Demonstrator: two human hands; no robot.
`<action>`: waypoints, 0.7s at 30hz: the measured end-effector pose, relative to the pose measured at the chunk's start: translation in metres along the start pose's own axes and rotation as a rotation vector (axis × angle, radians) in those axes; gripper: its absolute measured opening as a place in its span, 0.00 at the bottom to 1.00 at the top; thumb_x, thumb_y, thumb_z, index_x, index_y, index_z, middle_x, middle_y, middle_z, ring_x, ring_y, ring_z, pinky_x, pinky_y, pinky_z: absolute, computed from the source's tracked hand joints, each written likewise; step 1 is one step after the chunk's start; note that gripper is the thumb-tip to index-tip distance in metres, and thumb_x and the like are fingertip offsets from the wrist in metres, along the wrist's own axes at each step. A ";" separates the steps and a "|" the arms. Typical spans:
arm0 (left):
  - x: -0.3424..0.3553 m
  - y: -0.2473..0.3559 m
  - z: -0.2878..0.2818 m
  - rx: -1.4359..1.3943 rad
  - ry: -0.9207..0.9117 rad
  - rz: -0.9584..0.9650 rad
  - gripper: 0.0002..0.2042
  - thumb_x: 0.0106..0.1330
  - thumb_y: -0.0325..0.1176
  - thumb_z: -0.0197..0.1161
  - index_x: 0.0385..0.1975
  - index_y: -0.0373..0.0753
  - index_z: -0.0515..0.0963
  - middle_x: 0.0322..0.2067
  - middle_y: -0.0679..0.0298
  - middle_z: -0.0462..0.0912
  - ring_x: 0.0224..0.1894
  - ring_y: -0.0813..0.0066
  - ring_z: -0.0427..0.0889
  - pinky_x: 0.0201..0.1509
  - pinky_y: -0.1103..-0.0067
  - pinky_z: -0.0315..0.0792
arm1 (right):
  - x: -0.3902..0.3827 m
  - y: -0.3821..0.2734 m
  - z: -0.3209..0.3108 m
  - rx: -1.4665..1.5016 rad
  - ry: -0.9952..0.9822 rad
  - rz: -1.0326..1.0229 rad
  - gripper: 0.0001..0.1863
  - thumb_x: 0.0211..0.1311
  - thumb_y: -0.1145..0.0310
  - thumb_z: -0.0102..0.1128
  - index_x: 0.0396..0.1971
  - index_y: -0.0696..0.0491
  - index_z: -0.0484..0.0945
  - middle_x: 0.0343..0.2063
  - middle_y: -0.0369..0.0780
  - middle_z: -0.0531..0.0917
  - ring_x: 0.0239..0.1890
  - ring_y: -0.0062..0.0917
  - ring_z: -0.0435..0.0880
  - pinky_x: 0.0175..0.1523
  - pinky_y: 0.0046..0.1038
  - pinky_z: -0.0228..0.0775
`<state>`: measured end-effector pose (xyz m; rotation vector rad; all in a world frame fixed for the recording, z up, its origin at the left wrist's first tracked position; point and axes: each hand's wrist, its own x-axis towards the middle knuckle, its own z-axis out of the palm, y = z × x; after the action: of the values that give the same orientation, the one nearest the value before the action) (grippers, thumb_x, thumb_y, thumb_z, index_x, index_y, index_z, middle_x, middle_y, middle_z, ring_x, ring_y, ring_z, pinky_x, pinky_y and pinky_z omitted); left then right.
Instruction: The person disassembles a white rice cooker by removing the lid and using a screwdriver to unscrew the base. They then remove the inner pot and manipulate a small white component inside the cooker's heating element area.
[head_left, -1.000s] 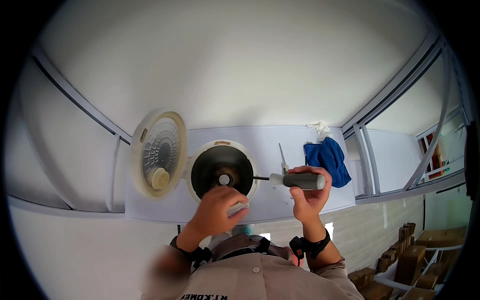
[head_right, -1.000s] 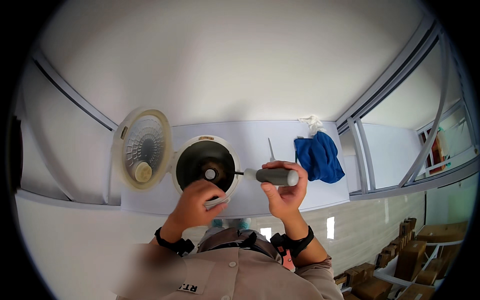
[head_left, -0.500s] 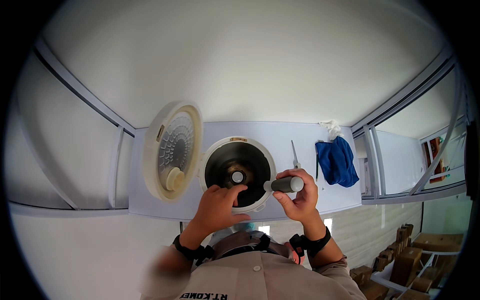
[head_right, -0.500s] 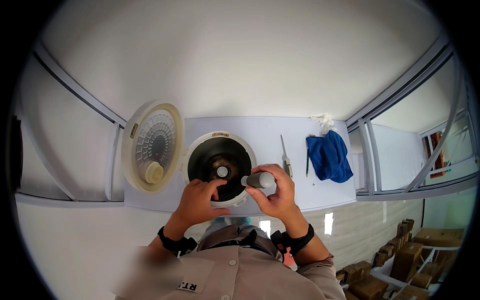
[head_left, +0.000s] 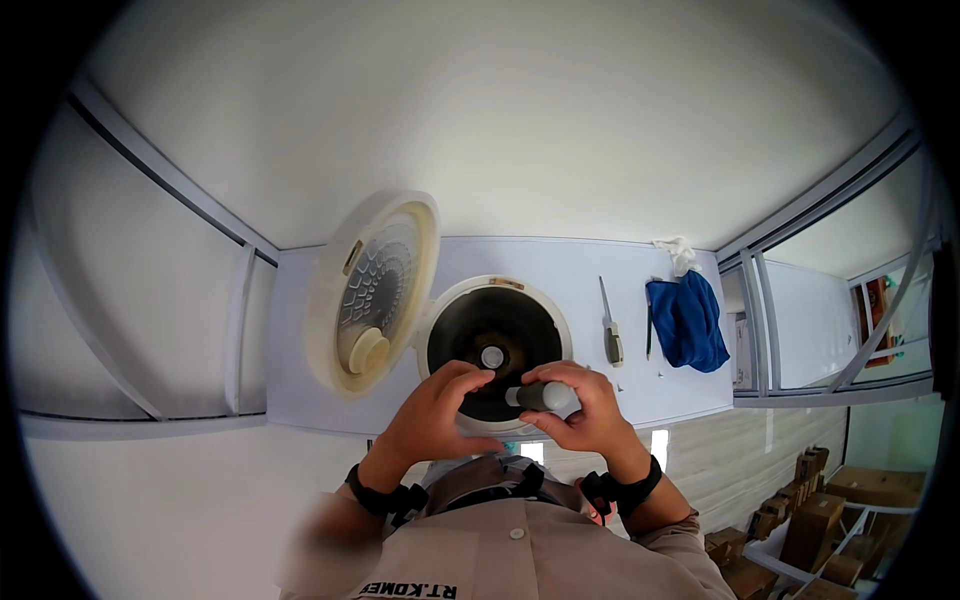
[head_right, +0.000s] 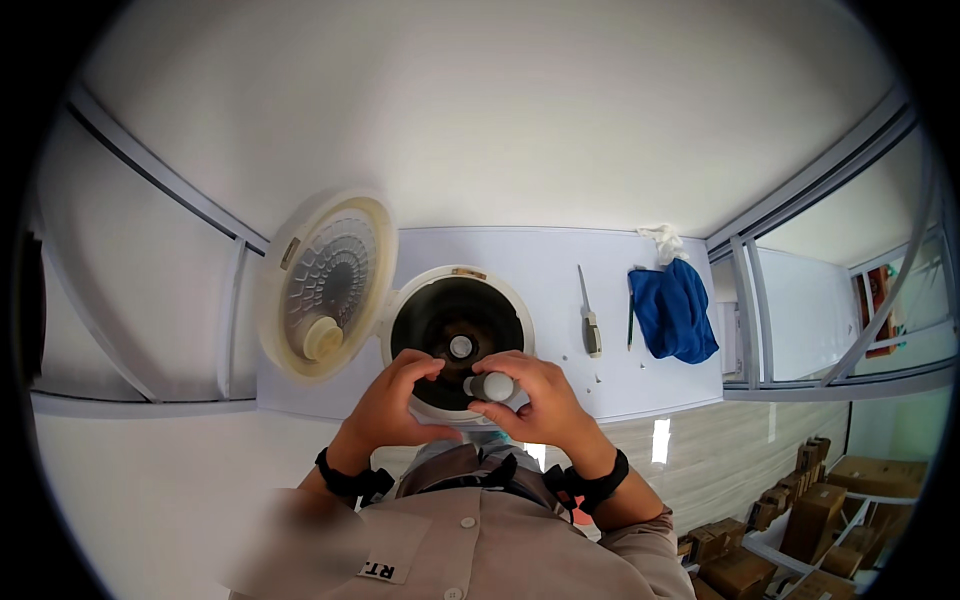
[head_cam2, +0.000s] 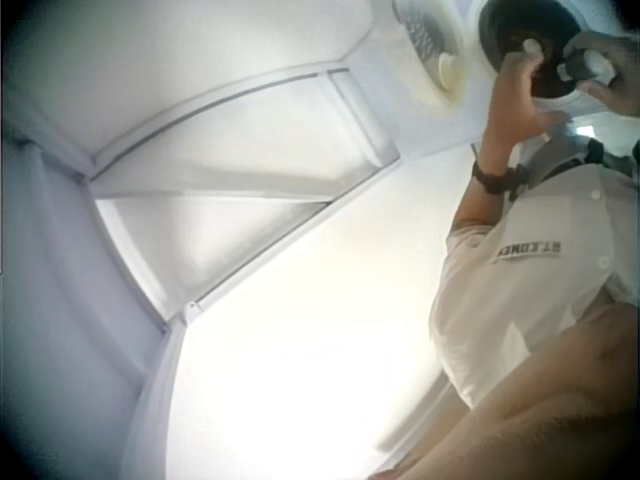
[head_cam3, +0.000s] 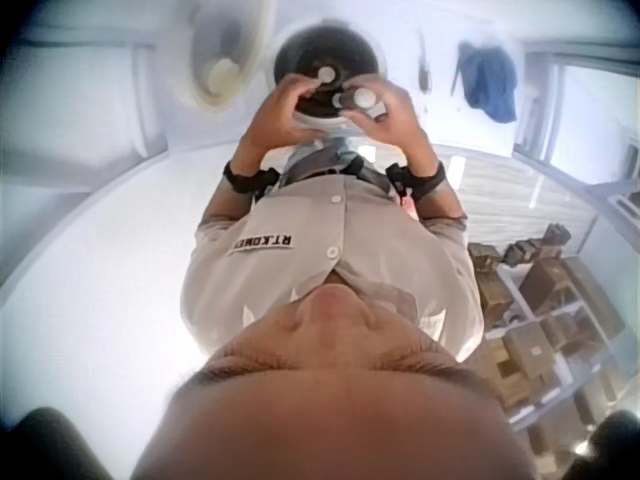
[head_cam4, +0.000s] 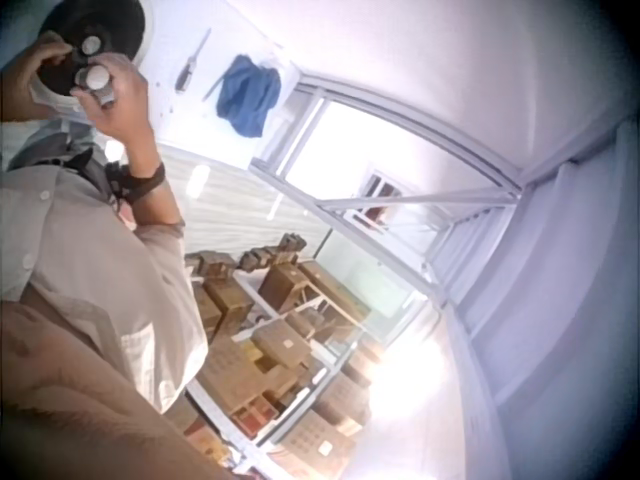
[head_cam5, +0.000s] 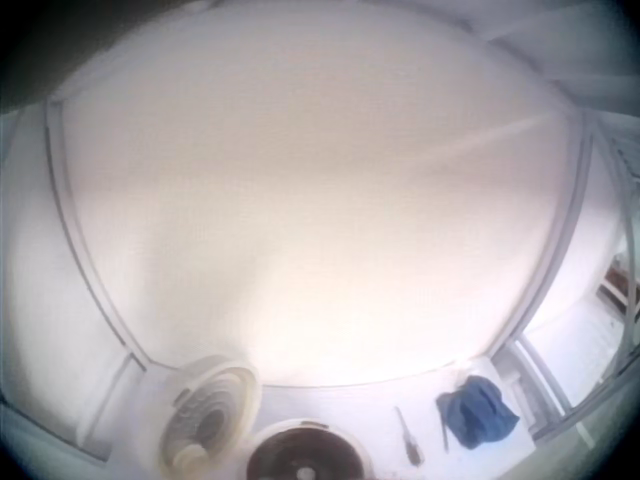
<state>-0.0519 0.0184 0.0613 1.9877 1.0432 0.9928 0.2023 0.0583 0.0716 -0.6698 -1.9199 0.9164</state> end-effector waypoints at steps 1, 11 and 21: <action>-0.001 -0.001 0.000 -0.013 0.006 0.021 0.44 0.45 0.45 0.87 0.63 0.39 0.71 0.50 0.54 0.79 0.48 0.58 0.82 0.52 0.68 0.79 | 0.000 -0.001 0.004 0.005 -0.014 0.003 0.29 0.50 0.70 0.82 0.52 0.54 0.77 0.45 0.44 0.88 0.42 0.39 0.89 0.45 0.33 0.82; -0.008 -0.005 -0.010 0.138 0.084 0.095 0.45 0.45 0.49 0.85 0.63 0.39 0.71 0.52 0.56 0.79 0.51 0.55 0.80 0.56 0.66 0.75 | -0.004 -0.004 0.021 -0.105 -0.129 -0.112 0.33 0.46 0.70 0.85 0.50 0.50 0.71 0.42 0.45 0.87 0.40 0.38 0.90 0.39 0.32 0.83; -0.011 -0.009 -0.018 0.038 -0.002 -0.045 0.46 0.45 0.44 0.86 0.65 0.38 0.70 0.46 0.59 0.79 0.43 0.62 0.78 0.51 0.68 0.74 | -0.004 -0.006 0.030 -0.215 -0.173 -0.203 0.29 0.45 0.66 0.86 0.43 0.49 0.72 0.40 0.42 0.85 0.35 0.36 0.88 0.35 0.31 0.80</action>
<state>-0.0747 0.0162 0.0589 1.9868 1.1085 0.9540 0.1769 0.0418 0.0642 -0.5196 -2.2167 0.6644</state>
